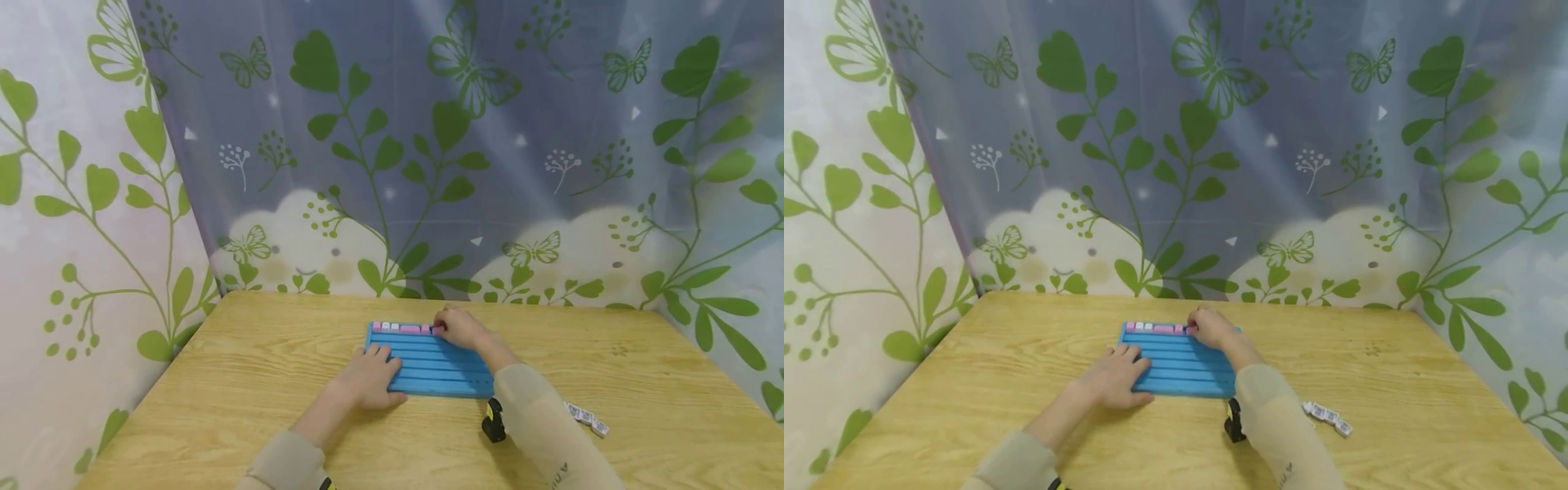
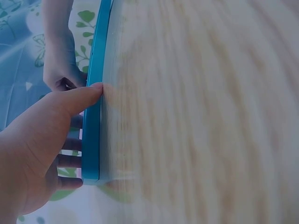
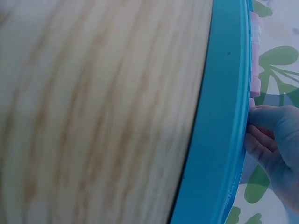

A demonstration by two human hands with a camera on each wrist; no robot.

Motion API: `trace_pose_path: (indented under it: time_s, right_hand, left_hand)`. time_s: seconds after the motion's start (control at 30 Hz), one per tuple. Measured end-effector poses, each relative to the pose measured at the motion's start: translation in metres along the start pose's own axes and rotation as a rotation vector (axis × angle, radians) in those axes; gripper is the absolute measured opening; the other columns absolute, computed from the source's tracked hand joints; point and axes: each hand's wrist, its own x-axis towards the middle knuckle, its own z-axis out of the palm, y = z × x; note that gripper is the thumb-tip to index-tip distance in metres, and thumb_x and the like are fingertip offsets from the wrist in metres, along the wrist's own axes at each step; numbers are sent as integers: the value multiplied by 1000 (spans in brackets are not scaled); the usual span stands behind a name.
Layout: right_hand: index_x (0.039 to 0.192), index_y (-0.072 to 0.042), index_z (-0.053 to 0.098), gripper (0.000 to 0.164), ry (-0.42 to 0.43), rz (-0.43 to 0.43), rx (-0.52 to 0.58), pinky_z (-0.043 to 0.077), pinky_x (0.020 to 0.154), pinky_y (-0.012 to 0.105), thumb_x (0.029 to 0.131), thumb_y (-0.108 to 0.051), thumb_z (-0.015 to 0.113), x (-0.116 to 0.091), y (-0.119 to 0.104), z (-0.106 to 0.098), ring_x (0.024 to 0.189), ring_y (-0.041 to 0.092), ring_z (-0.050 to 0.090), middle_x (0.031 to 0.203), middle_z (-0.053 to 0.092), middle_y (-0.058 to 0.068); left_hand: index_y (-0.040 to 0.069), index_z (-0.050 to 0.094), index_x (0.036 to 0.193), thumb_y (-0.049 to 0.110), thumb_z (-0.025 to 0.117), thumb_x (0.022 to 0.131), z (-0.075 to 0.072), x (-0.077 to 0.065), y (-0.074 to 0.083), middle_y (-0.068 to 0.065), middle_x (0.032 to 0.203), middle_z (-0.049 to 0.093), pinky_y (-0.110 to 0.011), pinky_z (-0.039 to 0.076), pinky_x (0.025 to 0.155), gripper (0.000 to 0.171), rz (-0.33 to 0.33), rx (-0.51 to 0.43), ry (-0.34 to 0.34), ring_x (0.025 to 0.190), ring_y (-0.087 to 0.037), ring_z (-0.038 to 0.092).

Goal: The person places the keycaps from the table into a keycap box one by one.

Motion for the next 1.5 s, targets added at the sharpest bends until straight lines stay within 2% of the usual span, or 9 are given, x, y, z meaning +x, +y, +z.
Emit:
trace_pose_path:
  time_s: [0.23, 0.4, 0.57, 0.73, 1.2, 1.5]
  right_hand:
    - [93, 0, 68, 10, -9, 1, 37, 48, 72, 36, 84, -4, 65, 1, 9, 5, 79, 21, 56, 85, 59, 7]
    - [95, 0, 68, 12, -28, 18, 74, 48, 73, 36, 85, -5, 65, 1, 12, 4, 81, 20, 57, 87, 61, 7]
    - [94, 1, 68, 11, -21, -1, 96, 48, 74, 37, 84, -3, 65, 2, 12, 0, 82, 21, 57, 88, 63, 8]
    - [94, 1, 68, 11, -10, -23, 83, 48, 75, 37, 85, -4, 64, 2, 10, -1, 83, 22, 57, 89, 64, 8]
    - [95, 0, 68, 11, -6, -5, 105, 47, 73, 34, 85, -4, 65, 2, 8, 3, 79, 19, 53, 85, 60, 6]
    - [95, -1, 67, 11, -5, 13, 80, 45, 71, 35, 85, -6, 65, 1, 6, 4, 78, 18, 52, 84, 57, 5]
  left_hand:
    - [13, 53, 126, 60, 51, 85, 3, 0, 0, -11, 123, 47, -46, 36, 92, 62, 3, -1, 1, 113, -28, 42]
    - [13, 53, 126, 59, 52, 85, 4, 0, -1, -11, 122, 48, -47, 36, 93, 62, 3, -2, 9, 113, -28, 42]
    - [14, 53, 124, 59, 52, 85, 4, 0, -2, -10, 121, 48, -46, 36, 92, 60, -3, -2, 14, 112, -28, 42]
    - [16, 54, 119, 59, 53, 84, 5, 1, -2, -8, 118, 47, -43, 37, 88, 56, -3, 5, 15, 109, -26, 42]
    - [15, 54, 123, 60, 52, 84, 6, 2, -2, -9, 123, 47, -45, 36, 90, 59, -6, 1, 8, 113, -27, 41]
    - [15, 54, 122, 59, 52, 85, 5, 1, -1, -10, 121, 48, -46, 36, 91, 58, 0, -4, 6, 112, -27, 42]
